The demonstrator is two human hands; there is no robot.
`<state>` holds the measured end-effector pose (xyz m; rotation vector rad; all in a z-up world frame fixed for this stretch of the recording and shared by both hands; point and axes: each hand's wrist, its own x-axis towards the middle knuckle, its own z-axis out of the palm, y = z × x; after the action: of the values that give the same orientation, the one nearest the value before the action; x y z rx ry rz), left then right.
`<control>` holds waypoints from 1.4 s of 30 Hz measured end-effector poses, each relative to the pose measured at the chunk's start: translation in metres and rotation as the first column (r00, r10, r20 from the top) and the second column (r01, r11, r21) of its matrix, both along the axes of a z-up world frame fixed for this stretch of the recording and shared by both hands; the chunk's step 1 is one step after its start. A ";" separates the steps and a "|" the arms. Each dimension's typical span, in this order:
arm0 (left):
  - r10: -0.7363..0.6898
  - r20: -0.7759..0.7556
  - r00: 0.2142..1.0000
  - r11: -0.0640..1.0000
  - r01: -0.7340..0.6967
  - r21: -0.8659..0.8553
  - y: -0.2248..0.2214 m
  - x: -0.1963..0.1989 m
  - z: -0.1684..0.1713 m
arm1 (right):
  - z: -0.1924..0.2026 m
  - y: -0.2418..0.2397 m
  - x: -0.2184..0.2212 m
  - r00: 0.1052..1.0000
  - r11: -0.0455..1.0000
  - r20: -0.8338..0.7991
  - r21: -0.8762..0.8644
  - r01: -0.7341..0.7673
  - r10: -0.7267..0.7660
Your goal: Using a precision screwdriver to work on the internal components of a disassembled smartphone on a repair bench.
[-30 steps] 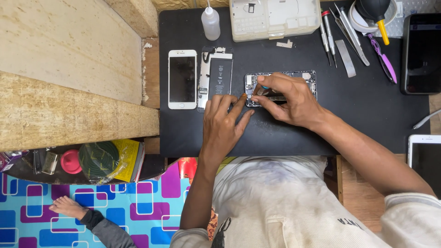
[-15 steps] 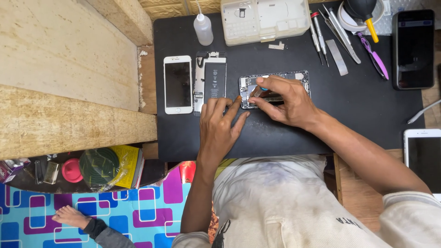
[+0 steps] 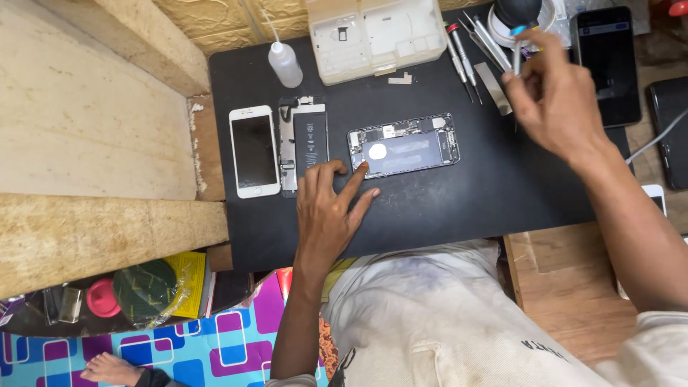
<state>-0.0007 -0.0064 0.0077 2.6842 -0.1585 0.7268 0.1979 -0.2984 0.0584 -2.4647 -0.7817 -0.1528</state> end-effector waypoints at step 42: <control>0.031 0.033 0.999 0.999 -0.030 -0.039 -0.001 0.007 -0.003 | -0.019 0.046 -0.008 0.807 0.813 0.118 0.001 -0.583 0.579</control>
<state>0.0063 -0.0075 0.0052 2.6444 -0.1112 0.7767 0.1898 -0.2522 0.0391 -2.0764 -1.5306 -0.0738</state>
